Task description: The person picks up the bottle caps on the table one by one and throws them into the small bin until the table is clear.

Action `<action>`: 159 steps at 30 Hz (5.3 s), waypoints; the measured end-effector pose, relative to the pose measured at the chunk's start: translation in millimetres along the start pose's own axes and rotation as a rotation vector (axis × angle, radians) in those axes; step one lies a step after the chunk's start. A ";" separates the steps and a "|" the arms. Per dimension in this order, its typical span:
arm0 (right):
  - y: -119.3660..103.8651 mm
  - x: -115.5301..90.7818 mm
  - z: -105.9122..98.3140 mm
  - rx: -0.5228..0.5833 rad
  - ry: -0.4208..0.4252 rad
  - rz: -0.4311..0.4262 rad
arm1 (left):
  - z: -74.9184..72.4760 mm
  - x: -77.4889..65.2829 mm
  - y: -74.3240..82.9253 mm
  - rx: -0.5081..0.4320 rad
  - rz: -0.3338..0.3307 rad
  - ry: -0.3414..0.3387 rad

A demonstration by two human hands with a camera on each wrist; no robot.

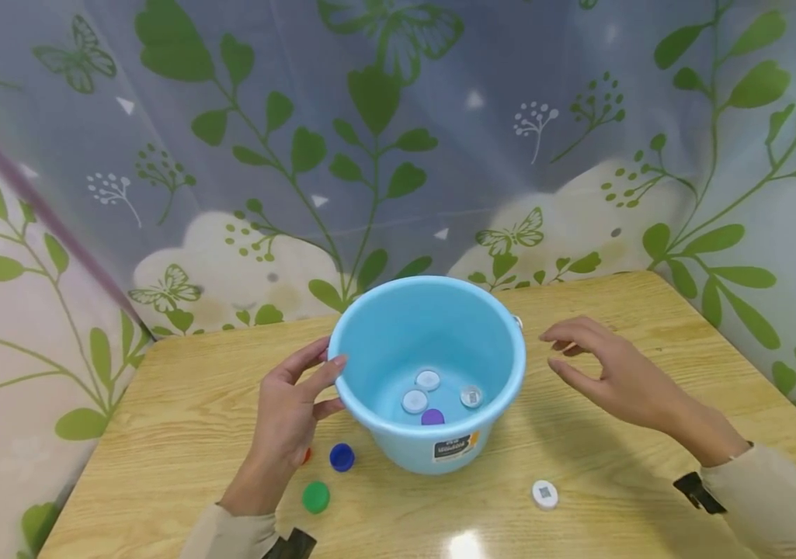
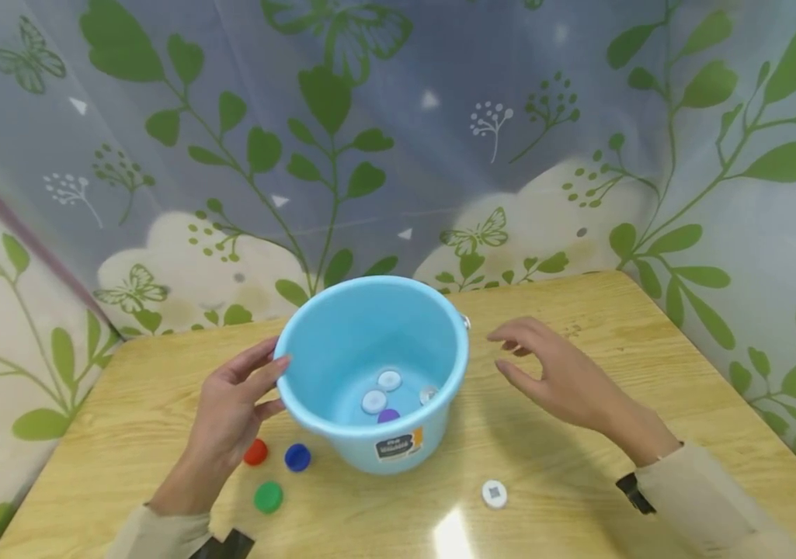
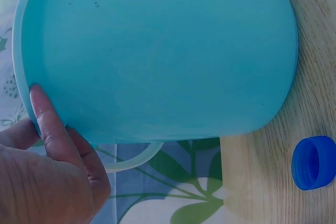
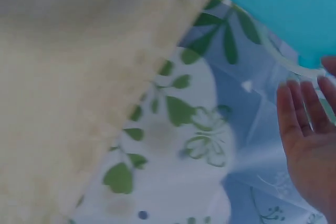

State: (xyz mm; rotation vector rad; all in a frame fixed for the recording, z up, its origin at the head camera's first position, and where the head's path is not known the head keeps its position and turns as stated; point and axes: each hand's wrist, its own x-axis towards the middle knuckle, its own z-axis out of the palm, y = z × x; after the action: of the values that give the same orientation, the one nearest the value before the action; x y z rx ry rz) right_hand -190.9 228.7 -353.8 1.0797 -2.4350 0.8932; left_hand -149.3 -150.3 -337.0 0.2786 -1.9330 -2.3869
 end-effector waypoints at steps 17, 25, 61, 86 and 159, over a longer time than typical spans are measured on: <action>-16.4 -64.8 45.1 -0.006 -0.556 -0.007 | 0.0 0.8 -0.2 -0.009 -0.005 -0.005; -12.0 -69.9 60.3 0.086 -0.516 -0.116 | -0.8 0.7 -0.9 -0.013 -0.009 -0.007; -14.8 -25.0 1.1 -0.005 -0.122 -0.002 | -0.5 -1.1 1.2 -0.008 0.003 -0.012; -33.2 106.9 11.4 0.159 -0.046 -0.010 | 0.5 -1.4 0.8 0.004 0.015 -0.009; -17.0 102.4 -4.0 0.222 -0.224 0.518 | 3.0 -3.6 -1.3 0.017 0.014 0.003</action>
State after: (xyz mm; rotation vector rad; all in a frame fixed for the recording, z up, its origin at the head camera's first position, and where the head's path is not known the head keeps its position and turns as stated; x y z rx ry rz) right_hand -245.3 166.8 -290.6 0.6413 -2.9249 1.2829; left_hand -146.2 -146.6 -337.3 0.2686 -1.9485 -2.3608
